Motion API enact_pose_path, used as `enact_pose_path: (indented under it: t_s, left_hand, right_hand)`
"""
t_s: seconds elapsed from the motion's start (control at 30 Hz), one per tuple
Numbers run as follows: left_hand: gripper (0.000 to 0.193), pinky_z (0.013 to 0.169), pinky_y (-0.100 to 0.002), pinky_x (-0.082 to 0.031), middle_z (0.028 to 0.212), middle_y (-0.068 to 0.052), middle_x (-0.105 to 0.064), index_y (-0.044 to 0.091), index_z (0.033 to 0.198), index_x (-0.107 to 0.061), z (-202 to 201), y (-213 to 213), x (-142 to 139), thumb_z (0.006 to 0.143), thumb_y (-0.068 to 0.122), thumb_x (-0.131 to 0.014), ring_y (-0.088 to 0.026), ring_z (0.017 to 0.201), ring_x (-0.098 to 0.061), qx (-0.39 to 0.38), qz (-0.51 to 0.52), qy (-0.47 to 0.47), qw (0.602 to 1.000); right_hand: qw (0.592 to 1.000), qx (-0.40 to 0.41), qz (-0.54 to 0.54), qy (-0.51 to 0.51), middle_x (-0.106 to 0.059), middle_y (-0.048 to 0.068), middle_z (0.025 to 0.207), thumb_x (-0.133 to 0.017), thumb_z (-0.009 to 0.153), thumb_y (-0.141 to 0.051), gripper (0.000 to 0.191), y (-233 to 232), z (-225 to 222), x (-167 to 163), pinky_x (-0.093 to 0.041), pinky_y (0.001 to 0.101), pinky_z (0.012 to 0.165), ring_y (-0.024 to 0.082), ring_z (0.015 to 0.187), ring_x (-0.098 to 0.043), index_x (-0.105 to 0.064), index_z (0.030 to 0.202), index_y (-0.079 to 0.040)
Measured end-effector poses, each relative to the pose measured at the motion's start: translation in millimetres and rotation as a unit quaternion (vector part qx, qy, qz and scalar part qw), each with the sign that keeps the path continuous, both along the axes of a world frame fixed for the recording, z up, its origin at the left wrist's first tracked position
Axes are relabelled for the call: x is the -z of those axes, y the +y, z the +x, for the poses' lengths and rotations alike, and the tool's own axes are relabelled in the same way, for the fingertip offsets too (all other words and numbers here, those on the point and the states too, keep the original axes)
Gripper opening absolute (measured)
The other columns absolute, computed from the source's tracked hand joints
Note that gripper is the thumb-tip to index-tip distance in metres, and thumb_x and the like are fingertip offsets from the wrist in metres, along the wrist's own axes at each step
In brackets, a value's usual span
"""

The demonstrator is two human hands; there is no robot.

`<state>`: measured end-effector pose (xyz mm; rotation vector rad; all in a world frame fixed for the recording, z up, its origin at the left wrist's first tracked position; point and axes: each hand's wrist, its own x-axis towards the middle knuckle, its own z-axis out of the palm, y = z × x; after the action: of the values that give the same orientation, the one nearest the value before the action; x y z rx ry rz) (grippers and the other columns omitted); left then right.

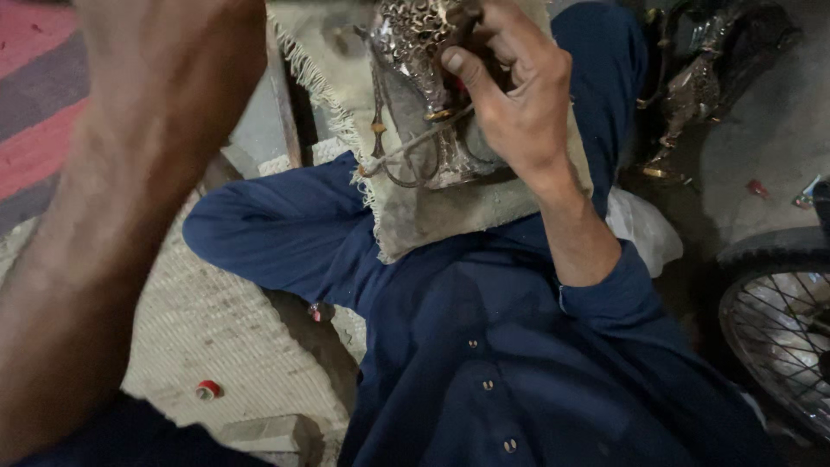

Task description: The person sits cross-legged on the floor with an ornate metal ewer resting on a cloth cushion on their lap. They hold a wooden mallet in one hand and a small punch against the vessel with the other, repeatedly tapping to work the metal surface, at one point untying and retying a cord around the ewer before resuming tapping.

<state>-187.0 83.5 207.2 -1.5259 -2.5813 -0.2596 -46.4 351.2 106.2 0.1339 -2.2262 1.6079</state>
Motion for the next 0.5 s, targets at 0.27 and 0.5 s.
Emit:
enact_pose_path:
  t_s: [0.27,0.5]
  left_hand:
    - [0.02,0.08,-0.043,-0.052,0.096,-0.018,-0.067,-0.001,0.111,-0.064,8,-18,4,0.091,-0.002,-0.07,-0.033,0.087,-0.066,-0.042,0.015,0.054,0.998]
    - [0.042,0.11,-0.043,-0.055,0.112,-0.01,-0.063,0.007,0.136,-0.04,55,-2,49,0.105,-0.008,-0.064,-0.022,0.104,-0.068,-0.114,0.445,-0.394,0.796]
  right_hand:
    - [0.998,0.011,-0.062,0.015,-0.074,0.011,0.102,-0.069,0.116,0.005,0.014,1,0,1,-0.059,0.0235,0.078,0.014,0.09,-0.074,-0.063,0.128,0.0]
    - [0.989,-0.003,-0.15,-0.001,-0.075,0.011,0.108,-0.068,0.117,0.004,0.011,6,1,4,-0.064,0.0244,0.088,0.015,0.099,-0.076,-0.062,0.126,0.003]
